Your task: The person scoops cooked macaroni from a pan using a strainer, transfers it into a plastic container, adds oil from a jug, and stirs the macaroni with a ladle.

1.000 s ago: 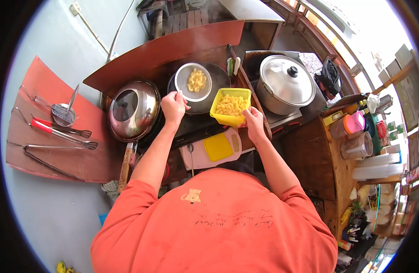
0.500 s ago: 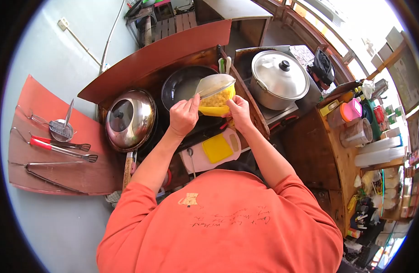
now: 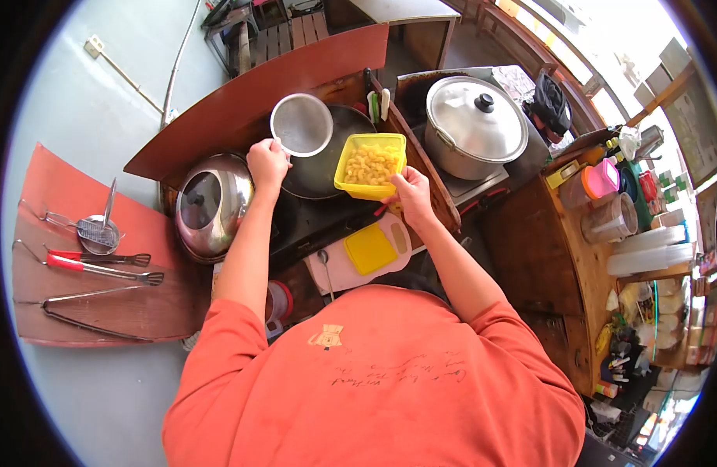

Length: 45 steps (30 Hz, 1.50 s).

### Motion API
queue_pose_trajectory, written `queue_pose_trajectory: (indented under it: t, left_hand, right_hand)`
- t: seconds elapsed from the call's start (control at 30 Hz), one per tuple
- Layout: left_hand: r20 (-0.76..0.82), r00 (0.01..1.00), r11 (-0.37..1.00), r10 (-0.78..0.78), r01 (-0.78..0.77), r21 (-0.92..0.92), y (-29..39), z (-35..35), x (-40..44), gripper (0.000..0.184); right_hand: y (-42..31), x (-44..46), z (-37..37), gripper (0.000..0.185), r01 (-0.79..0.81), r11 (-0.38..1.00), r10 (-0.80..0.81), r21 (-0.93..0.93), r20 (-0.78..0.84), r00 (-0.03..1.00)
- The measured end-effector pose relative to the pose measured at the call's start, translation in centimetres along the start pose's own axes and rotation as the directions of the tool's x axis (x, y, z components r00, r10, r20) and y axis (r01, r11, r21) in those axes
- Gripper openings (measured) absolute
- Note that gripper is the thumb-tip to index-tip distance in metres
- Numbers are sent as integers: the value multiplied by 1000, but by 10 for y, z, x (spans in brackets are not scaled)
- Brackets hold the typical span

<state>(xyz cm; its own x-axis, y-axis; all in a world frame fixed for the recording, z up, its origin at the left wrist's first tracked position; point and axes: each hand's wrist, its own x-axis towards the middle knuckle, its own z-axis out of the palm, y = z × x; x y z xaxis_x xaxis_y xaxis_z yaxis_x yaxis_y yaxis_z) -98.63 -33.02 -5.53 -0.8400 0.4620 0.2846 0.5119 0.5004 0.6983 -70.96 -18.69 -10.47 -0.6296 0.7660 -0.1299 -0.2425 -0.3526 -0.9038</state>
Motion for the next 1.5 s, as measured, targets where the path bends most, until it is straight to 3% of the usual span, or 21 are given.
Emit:
queue_pose_trajectory:
  t: [0.03, 0.07, 0.2, 0.33, 0.43, 0.53, 0.57, 0.63, 0.77, 0.83, 0.93, 0.97, 1.0, 1.03, 1.07, 1.17, 1.23, 1.33, 1.37, 1.47, 1.5]
  left_hand:
    - [-16, 993, 964, 113, -106, 242, -2, 0, 3, 25]
    - [-15, 995, 899, 97, -81, 430, -4, 4, 2, 20]
    - [87, 993, 775, 77, -115, 622, -38, 29, 13, 12]
    - [126, 992, 841, -7, -62, 537, -52, 62, 17, 14]
    - [143, 986, 913, -80, 15, 408, -52, 97, 15, 22]
    - [279, 958, 987, -71, 26, 161, -59, 126, 12, 27]
    - [284, 956, 987, -66, 21, 159, -61, 134, 12, 27]
    - [370, 883, 882, -289, 396, -255, -42, 133, 5, 28]
    - [430, 863, 834, -264, 428, -347, -35, 127, 14, 30]
    - [410, 886, 867, -215, 367, -337, -26, 115, 20, 31]
    - [297, 951, 973, -88, 145, -177, -17, 92, 34, 32]
    - [299, 948, 992, -107, 120, -25, -13, 79, 39, 29]
    - [190, 981, 973, 26, -68, 219, -16, 71, 43, 28]
    - [115, 977, 858, 180, -214, 467, -20, 61, 46, 27]
    - [144, 987, 861, 71, -133, 491, -20, 56, 46, 21]
    - [182, 978, 796, 97, -186, 576, -30, 47, 39, 16]
    - [168, 983, 807, 79, -162, 568, -33, 51, 30, 15]
    - [172, 983, 875, -70, -22, 484, -38, 65, 20, 17]
    - [222, 974, 883, -45, -66, 465, -41, 70, 18, 18]
    - [335, 912, 963, -236, 174, 206, -46, 96, 13, 23]
    - [354, 913, 979, -202, 184, 86, -40, 100, 6, 26]
  right_hand:
    - [-1, -6, -3, 20, -8, 1000, 8, -3, -2, 1000]
    - [-3, -13, -8, 20, -26, 1000, 26, 14, 2, 1000]
    - [-3, -36, -32, 18, -40, 998, 40, 44, 15, 999]
    - [-11, -66, -53, 16, -43, 997, 42, 62, 13, 999]
    - [-16, -85, -61, 17, -45, 997, 45, 70, -7, 999]
    - [-18, -100, -66, 20, -10, 997, 13, 81, -38, 999]
    - [-17, -103, -68, 20, -8, 997, 11, 82, -45, 999]
    - [-16, -109, -73, 20, -15, 996, 20, 83, -58, 998]
    - [-15, -117, -77, 19, -20, 997, 26, 79, -81, 996]
    - [-13, -119, -80, 19, -15, 996, 22, 84, -80, 997]
    - [-10, -122, -81, 19, -30, 995, 40, 93, -109, 993]
    - [-9, -123, -82, 19, -37, 995, 47, 93, -106, 993]
    - [-9, -124, -82, 19, -34, 995, 44, 96, -105, 993]
    - [-8, -123, -82, 19, -34, 995, 44, 98, -99, 994]
    - [-8, -123, -82, 19, -37, 994, 47, 99, -95, 994]
    - [-8, -125, -83, 19, -32, 995, 39, 91, -77, 996]
    - [-8, -126, -84, 19, -46, 995, 51, 84, -59, 997]
    - [-8, -127, -83, 18, -58, 995, 62, 81, -54, 997]
    - [-8, -127, -84, 18, -61, 995, 65, 79, -51, 997]
    - [-4, -128, -87, 13, -65, 995, 69, 77, -46, 997]
    - [-3, -128, -87, 13, -66, 995, 69, 81, -41, 997]
